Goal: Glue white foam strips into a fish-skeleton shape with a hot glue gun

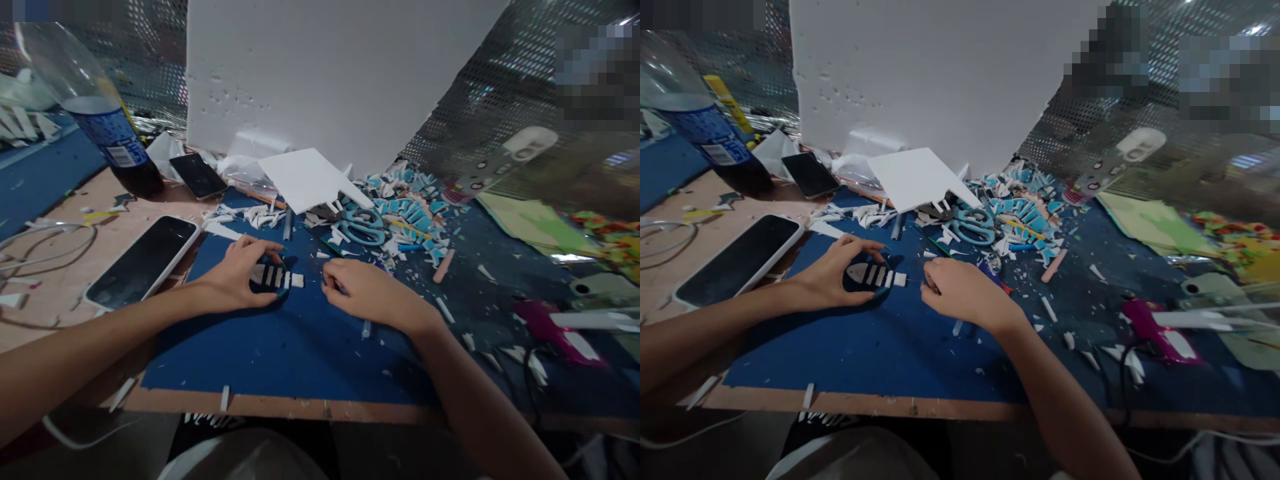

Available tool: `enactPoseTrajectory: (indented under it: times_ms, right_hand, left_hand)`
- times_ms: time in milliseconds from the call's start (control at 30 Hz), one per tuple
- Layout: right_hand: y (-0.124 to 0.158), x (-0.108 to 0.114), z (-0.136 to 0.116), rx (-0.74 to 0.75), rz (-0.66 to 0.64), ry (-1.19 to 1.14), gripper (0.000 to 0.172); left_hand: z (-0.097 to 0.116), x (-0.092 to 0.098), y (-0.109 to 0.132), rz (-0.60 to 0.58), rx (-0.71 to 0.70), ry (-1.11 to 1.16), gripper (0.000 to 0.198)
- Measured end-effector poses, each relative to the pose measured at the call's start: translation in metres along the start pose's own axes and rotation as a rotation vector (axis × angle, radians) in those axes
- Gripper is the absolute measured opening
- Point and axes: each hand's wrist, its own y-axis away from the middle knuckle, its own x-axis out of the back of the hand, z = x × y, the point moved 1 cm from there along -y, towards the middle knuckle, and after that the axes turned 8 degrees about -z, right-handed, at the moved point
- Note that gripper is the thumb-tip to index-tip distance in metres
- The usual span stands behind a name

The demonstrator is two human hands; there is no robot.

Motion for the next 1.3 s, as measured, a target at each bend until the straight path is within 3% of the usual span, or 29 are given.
enactPoseTrajectory:
  times_ms: [200, 300, 467, 567, 633, 767, 933, 1300]
  right_hand:
    - [0.013, 0.008, 0.003, -0.118, -0.038, 0.001, 0.012]
    - [0.014, 0.013, 0.0, -0.208, 0.009, 0.015, 0.014]
    - [0.015, 0.011, -0.015, -0.264, 0.267, 0.024, 0.025]
    - [0.02, -0.005, -0.032, -0.218, 0.471, -0.045, 0.042]
    - [0.025, -0.021, -0.044, -0.161, 0.515, -0.079, 0.053]
    - [0.033, -0.05, -0.068, -0.05, 0.436, -0.102, 0.073]
    - [0.025, -0.07, -0.08, -0.064, 0.352, -0.068, 0.088]
    - [0.008, -0.073, -0.069, -0.125, 0.212, -0.149, 0.099]
  left_hand:
    - [-0.002, 0.0, 0.0, 0.004, -0.012, 0.001, 0.062]
    - [-0.003, -0.001, 0.001, 0.008, -0.013, 0.003, 0.061]
    - [-0.005, -0.002, 0.001, 0.03, -0.037, 0.005, 0.062]
    - [-0.006, -0.002, 0.002, 0.044, -0.056, -0.002, 0.06]
    - [-0.006, -0.002, 0.002, 0.052, -0.071, -0.012, 0.061]
    - [-0.004, -0.002, 0.003, 0.053, -0.083, -0.014, 0.063]
    - [-0.002, -0.001, 0.002, 0.021, -0.057, 0.002, 0.061]
    - [-0.002, -0.002, 0.002, 0.043, -0.072, -0.016, 0.058]
